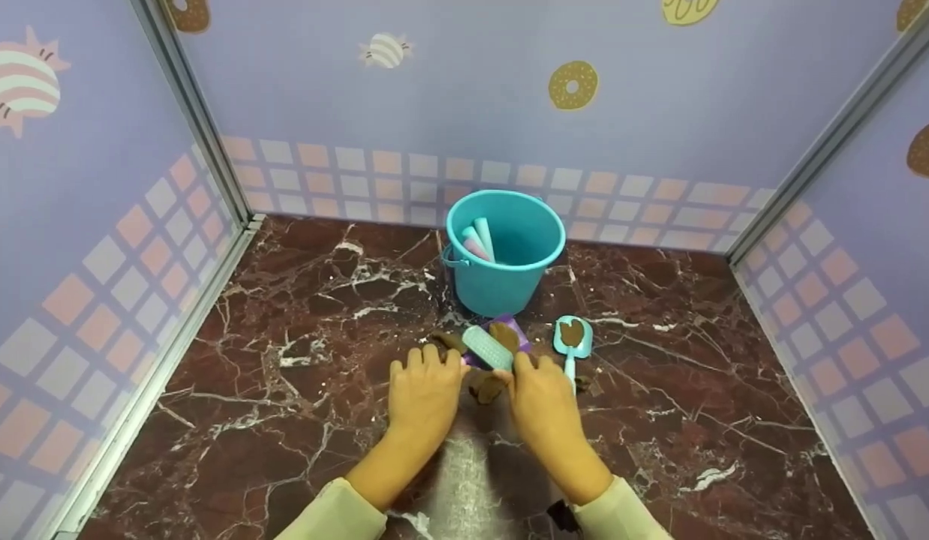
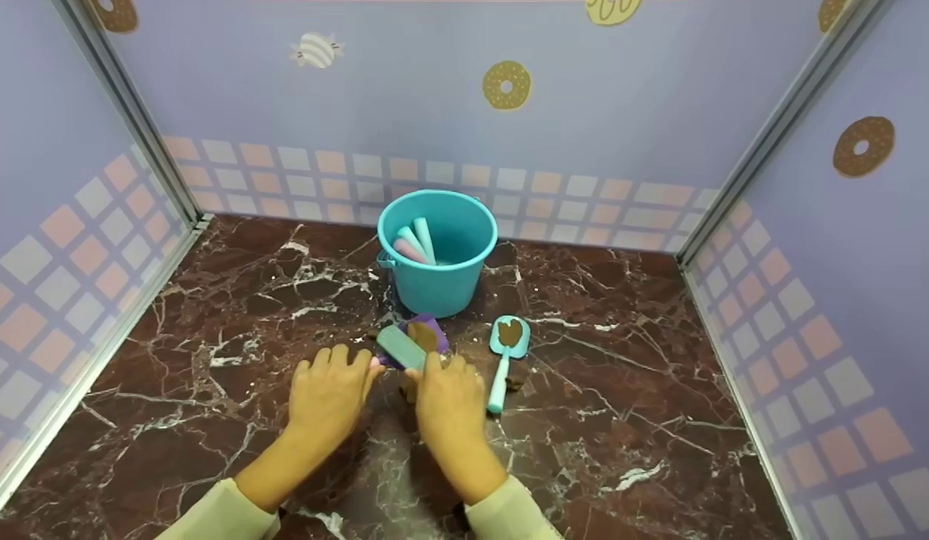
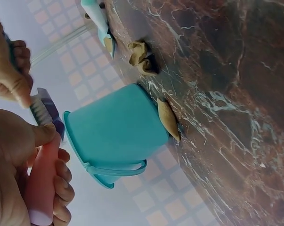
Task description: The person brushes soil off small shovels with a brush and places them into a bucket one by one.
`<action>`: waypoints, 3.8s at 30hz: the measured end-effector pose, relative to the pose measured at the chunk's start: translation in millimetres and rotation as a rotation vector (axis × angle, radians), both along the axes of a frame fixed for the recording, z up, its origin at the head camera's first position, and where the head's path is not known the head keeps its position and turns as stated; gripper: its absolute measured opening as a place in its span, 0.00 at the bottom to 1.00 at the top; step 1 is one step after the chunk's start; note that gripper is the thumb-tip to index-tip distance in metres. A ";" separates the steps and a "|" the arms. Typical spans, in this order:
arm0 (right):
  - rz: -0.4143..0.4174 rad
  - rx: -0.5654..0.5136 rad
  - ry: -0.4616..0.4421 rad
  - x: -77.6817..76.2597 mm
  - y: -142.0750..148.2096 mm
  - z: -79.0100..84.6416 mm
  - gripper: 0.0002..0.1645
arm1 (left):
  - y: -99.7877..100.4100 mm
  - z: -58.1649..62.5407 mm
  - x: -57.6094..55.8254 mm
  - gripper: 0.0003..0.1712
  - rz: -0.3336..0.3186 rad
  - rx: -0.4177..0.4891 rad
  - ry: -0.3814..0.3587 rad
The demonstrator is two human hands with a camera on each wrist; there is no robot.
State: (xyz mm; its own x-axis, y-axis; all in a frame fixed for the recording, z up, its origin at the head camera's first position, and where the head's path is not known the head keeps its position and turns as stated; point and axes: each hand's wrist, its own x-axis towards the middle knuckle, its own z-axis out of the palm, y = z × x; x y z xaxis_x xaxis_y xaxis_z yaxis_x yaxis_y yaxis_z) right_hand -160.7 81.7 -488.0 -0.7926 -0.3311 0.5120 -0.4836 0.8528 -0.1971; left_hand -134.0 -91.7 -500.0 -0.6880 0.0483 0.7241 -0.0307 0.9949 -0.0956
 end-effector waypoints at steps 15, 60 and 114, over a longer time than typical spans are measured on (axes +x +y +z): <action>-0.127 -0.063 0.013 -29.6 31.5 1.6 0.25 | -6.9 -8.9 2.0 0.22 0.006 0.024 0.024; -0.099 0.042 0.073 -6.7 0.8 -7.0 0.27 | -6.2 -1.5 4.3 0.23 -0.022 -0.038 -0.023; -0.154 -0.005 0.051 -31.7 39.8 -14.8 0.26 | -17.3 -13.5 7.5 0.22 -0.031 0.027 -0.085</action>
